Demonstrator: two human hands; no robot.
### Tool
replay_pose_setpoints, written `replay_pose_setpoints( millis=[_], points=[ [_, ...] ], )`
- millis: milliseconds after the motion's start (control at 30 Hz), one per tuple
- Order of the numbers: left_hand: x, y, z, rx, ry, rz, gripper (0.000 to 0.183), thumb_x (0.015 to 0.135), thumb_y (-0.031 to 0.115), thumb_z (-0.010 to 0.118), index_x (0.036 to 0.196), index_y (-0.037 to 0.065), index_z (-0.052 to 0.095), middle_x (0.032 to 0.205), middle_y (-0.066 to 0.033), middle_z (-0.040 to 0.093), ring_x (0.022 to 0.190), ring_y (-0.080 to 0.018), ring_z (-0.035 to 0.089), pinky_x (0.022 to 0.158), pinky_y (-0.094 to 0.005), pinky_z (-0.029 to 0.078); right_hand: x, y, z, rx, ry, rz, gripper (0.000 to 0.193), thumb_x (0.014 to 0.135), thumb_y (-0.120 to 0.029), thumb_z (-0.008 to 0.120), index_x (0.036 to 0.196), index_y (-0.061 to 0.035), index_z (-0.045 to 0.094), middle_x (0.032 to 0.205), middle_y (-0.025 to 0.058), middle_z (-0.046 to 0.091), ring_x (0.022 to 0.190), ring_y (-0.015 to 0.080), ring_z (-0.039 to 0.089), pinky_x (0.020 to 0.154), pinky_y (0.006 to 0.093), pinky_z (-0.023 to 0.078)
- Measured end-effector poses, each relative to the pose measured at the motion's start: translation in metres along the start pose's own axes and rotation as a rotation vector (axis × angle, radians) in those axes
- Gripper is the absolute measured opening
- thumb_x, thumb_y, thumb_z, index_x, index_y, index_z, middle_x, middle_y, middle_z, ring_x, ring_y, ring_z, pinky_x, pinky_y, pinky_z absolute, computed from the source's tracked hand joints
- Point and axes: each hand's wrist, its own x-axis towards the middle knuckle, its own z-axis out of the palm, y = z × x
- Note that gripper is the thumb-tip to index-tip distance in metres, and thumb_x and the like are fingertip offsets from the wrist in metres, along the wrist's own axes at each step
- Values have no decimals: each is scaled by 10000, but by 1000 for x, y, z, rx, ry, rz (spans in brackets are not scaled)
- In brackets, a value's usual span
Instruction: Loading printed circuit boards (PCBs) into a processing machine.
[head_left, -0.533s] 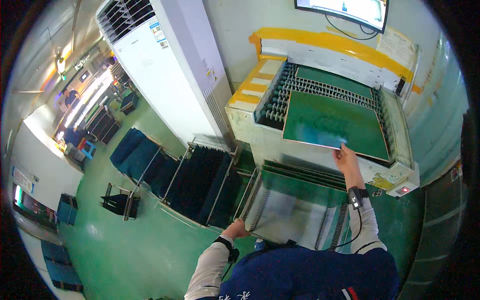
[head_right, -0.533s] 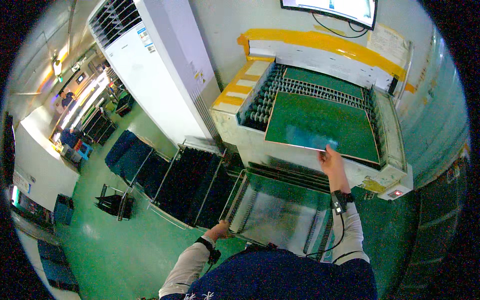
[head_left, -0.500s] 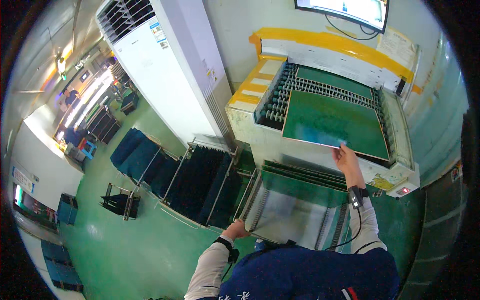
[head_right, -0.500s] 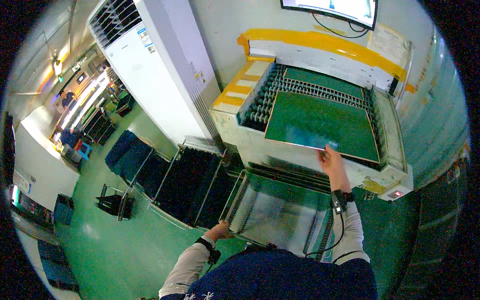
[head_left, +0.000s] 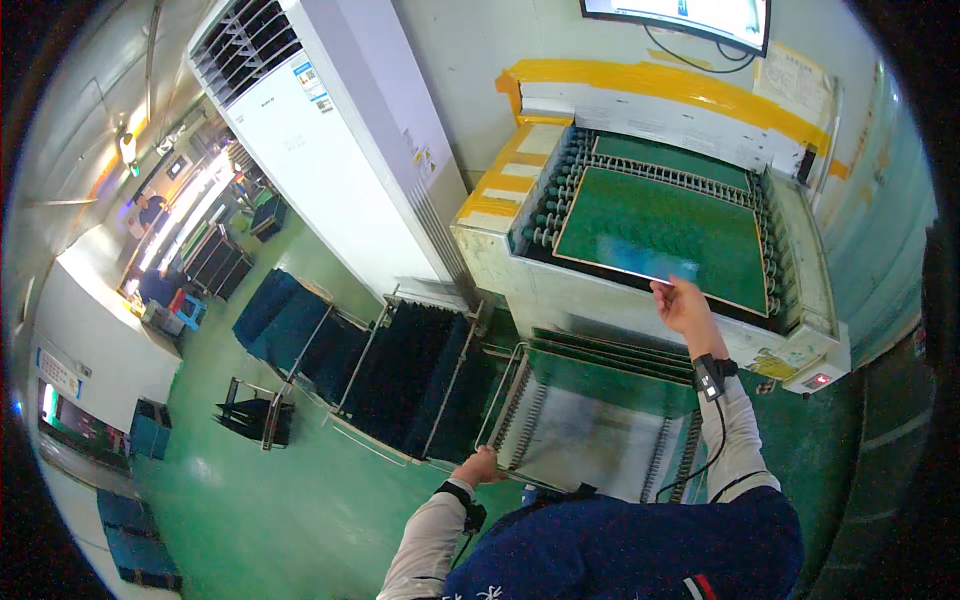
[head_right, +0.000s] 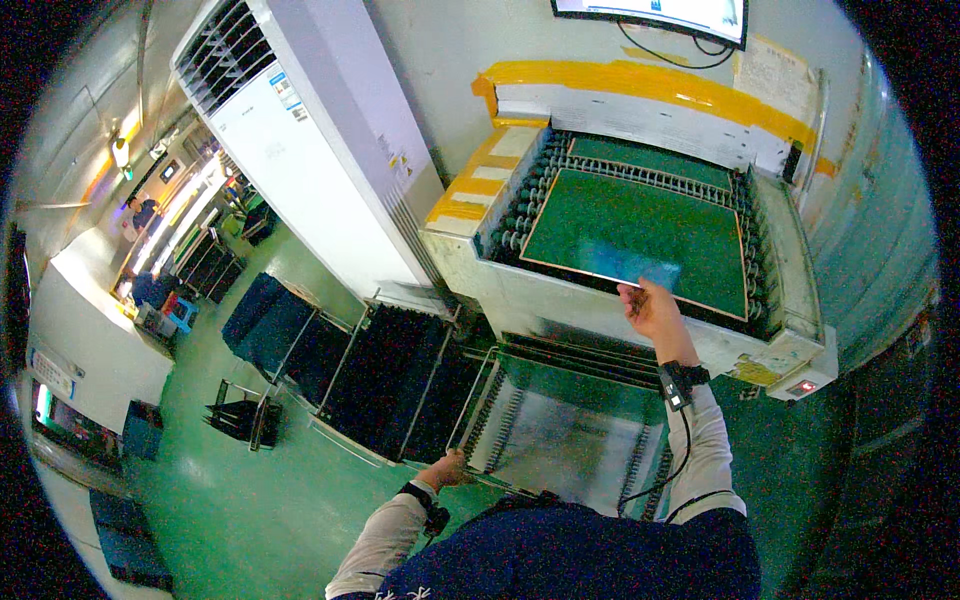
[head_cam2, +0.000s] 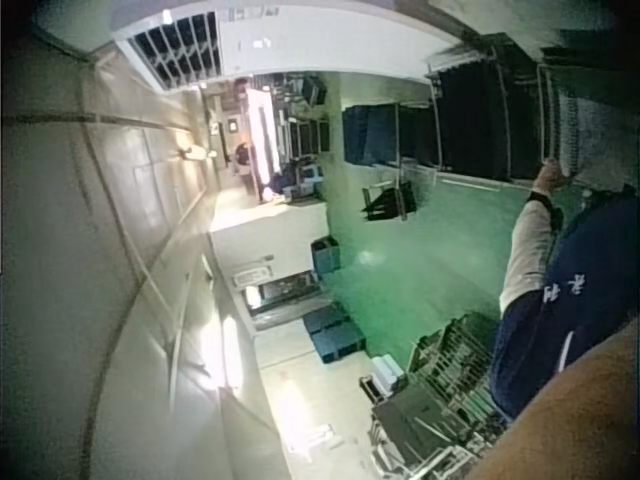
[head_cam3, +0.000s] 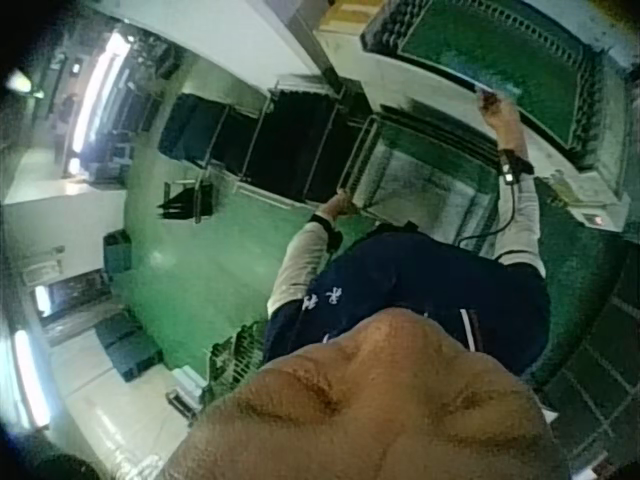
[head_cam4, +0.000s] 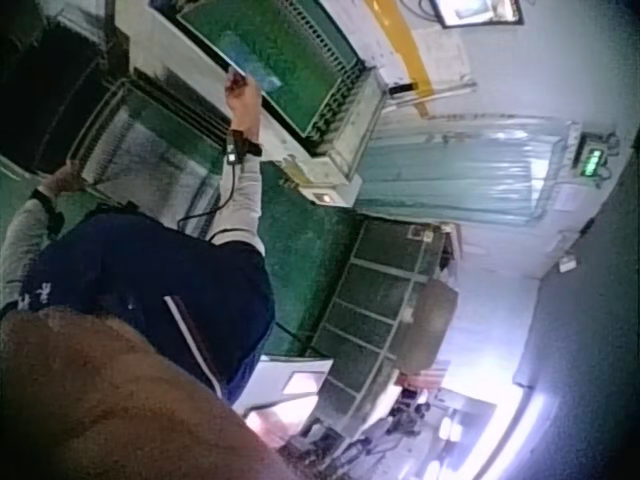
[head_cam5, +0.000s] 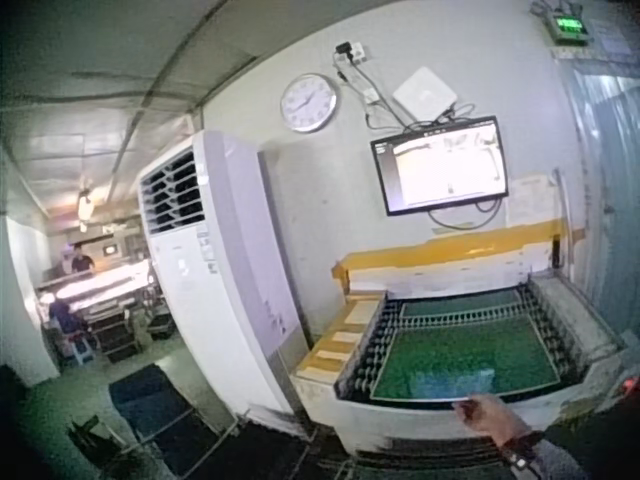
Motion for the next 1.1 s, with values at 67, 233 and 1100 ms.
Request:
replay_pose_setpoints(
  millis=[67,233,1100],
  points=[
    [26,-34,49,195,40,69,965,673,520,740,1279,-117,342,1283,-293,418,1125,-417,519,929,-441,464,0,-3,6,-48,-9,38,301,909,-308,535,938,-15,600,884,106,663,668,149,598,524,252,472],
    [-7,15,-27,-70,-41,-21,942,664,485,747,1270,-119,354,1284,-290,425,1123,-411,524,939,-437,459,9,-14,-9,-117,20,36,309,909,-326,530,916,-29,615,848,89,665,649,147,589,508,256,468],
    [-37,27,-44,-68,5,19,891,650,442,781,1212,-131,395,1237,-318,444,1082,-422,536,897,-427,479,-53,162,-57,-1967,-40,-734,259,772,-243,657,928,-37,645,892,157,639,850,361,610,741,450,491]
  ],
)
